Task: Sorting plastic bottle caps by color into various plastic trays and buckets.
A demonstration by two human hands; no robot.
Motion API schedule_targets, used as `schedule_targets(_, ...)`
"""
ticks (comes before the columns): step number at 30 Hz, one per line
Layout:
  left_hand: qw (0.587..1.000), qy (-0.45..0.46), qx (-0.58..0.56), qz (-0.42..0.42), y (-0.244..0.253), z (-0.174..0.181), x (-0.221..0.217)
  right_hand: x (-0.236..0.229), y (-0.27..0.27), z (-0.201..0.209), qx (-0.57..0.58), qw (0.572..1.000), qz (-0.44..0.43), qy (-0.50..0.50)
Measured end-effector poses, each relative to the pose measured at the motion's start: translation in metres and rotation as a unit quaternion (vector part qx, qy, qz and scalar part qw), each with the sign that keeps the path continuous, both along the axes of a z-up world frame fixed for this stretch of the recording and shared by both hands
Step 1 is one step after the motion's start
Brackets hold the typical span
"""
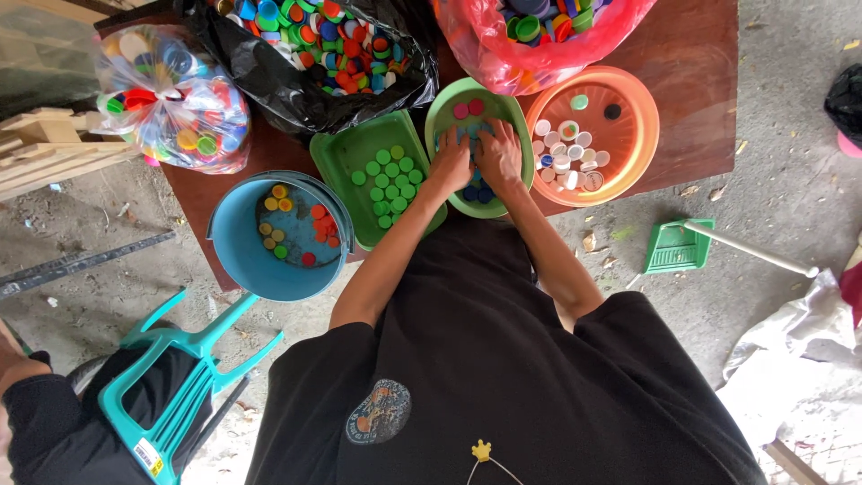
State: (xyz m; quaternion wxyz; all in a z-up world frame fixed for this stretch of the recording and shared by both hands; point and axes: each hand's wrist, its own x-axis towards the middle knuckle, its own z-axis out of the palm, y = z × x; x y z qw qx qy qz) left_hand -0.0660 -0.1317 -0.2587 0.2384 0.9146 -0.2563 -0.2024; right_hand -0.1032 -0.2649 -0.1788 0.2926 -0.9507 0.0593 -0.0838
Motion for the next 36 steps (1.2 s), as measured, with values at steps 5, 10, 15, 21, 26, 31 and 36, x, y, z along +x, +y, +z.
schedule_targets(5, 1.0, 0.02, -0.01, 0.008, 0.002, 0.005, -0.004, -0.003, 0.003, -0.003, -0.003, 1.0, 0.009, 0.001)
schedule_targets(10, 0.996, 0.009, -0.087, 0.033, 0.022, 0.024, -0.006, 0.006, 0.016, 0.029, 0.04, 0.998, 0.031, -0.025)
schedule_targets(15, 0.973, -0.017, -0.205, 0.102, 0.063, 0.073, 0.005, 0.031, 0.043, 0.064, 0.124, 0.985, 0.093, -0.072)
schedule_targets(21, 0.94, -0.056, -0.271, 0.202, 0.102, 0.111, 0.051, 0.082, 0.084, 0.066, 0.166, 0.974, 0.12, -0.097)
schedule_targets(26, 0.916, -0.055, -0.301, 0.258, 0.099, 0.098, 0.105, 0.131, 0.101, 0.042, 0.179, 0.971, 0.111, -0.11)
schedule_targets(31, 0.895, -0.003, -0.326, 0.305, 0.093, 0.077, 0.153, 0.17, 0.106, 0.025, 0.183, 0.97, 0.097, -0.124)
schedule_targets(36, 0.905, -0.157, -0.287, 0.273, 0.092, 0.033, 0.178, 0.19, 0.112, -0.012, 0.173, 0.98, 0.075, -0.07)
